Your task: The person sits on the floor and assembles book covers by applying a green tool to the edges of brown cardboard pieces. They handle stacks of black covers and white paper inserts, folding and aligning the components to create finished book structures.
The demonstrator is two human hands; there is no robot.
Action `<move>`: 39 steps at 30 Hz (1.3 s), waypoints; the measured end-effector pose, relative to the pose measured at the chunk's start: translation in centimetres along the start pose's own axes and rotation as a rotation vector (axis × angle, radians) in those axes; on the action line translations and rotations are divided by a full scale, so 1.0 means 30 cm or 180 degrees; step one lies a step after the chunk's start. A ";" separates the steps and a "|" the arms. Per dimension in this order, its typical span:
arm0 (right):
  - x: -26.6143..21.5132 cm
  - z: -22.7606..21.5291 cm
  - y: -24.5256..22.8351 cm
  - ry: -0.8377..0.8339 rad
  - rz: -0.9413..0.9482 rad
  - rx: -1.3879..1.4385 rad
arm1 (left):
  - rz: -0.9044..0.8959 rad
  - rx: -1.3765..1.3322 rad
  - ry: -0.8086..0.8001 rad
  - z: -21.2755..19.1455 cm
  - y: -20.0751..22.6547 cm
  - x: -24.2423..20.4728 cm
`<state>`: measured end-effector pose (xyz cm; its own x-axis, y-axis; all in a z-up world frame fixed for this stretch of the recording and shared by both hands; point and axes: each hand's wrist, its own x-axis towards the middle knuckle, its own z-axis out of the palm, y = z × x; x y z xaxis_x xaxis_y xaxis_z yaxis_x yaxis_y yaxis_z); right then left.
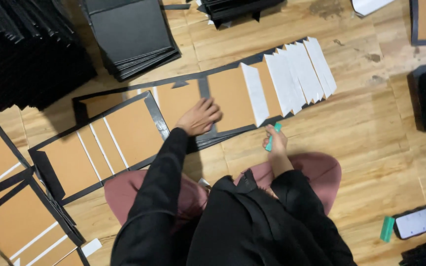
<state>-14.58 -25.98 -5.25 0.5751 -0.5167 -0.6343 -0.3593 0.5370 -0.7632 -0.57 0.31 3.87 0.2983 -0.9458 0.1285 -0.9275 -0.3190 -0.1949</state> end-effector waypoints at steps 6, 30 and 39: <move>-0.163 0.110 -0.047 0.0089 -0.0200 -0.0750 | -0.0247 0.0294 -0.0326 0.040 0.019 -0.091; -0.151 0.170 -0.050 0.0235 -0.0188 -0.0541 | 0.0837 0.0460 0.0247 0.077 0.064 0.422; -0.054 0.063 -0.065 0.0227 -0.0441 -0.0303 | -0.0172 -0.0625 -0.0374 0.122 0.099 0.187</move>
<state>-13.43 -24.93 -2.50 0.5715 -0.6293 -0.5267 -0.3501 0.3935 -0.8501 -0.82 -6.16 0.46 0.3623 -0.9319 0.0172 -0.9321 -0.3623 0.0035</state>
